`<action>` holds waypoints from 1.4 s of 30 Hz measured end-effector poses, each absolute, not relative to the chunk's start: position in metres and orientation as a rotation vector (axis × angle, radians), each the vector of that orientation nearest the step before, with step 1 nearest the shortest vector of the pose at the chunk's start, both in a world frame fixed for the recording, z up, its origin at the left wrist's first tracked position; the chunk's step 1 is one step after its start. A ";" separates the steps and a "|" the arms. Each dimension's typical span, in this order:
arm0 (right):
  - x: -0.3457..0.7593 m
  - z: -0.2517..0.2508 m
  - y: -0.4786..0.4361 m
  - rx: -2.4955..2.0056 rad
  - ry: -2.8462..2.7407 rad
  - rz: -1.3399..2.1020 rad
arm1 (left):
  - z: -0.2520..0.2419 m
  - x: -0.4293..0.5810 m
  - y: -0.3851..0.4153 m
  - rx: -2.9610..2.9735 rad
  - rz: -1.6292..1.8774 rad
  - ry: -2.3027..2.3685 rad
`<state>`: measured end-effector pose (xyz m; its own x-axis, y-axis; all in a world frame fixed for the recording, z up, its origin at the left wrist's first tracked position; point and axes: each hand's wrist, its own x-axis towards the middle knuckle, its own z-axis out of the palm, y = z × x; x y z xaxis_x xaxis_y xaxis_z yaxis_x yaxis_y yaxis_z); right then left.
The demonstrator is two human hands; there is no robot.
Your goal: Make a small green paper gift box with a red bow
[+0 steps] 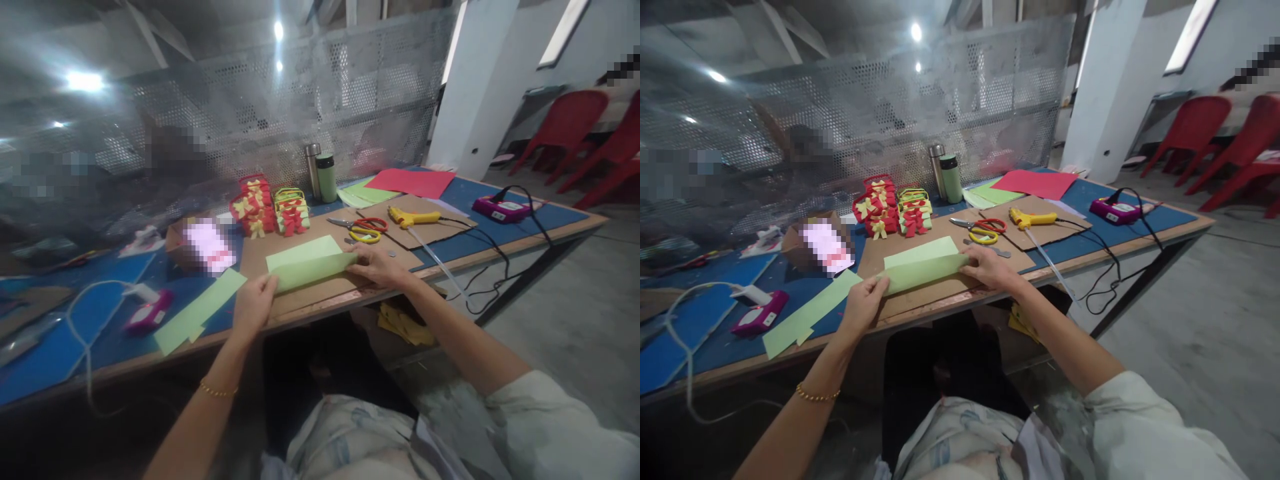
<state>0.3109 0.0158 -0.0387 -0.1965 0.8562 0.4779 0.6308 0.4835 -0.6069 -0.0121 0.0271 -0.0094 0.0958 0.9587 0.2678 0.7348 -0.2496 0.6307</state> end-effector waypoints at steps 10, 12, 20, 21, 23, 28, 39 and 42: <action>0.287 -0.025 0.059 -1.635 -1.795 0.210 | 0.007 0.011 0.068 2.199 0.824 1.907; 0.284 -0.029 0.054 -1.683 -1.797 0.190 | 0.008 0.013 0.066 2.237 0.751 1.902; 0.277 -0.027 0.033 -1.795 -1.855 0.118 | 0.006 0.011 0.067 2.290 0.556 1.918; 0.275 -0.025 0.035 -1.798 -1.863 0.114 | 0.006 0.010 0.070 2.296 0.544 1.917; 0.272 -0.023 0.040 -1.800 -1.882 0.115 | 0.004 0.008 0.074 2.305 0.527 1.914; 0.268 -0.021 0.054 -1.860 -1.893 0.119 | 0.001 0.002 0.079 2.275 0.544 1.911; 0.270 -0.016 0.033 -1.933 -1.839 0.236 | 0.012 0.001 0.039 2.214 0.436 1.897; 0.270 -0.014 0.022 -1.940 -1.840 0.278 | 0.010 -0.001 0.029 2.343 0.391 1.874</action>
<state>0.2703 0.0223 -0.0144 0.0901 0.9833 0.1581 0.8928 -0.0094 -0.4504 -0.0008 0.0290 0.0096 0.2021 0.9710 0.1279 0.9411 -0.2286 0.2490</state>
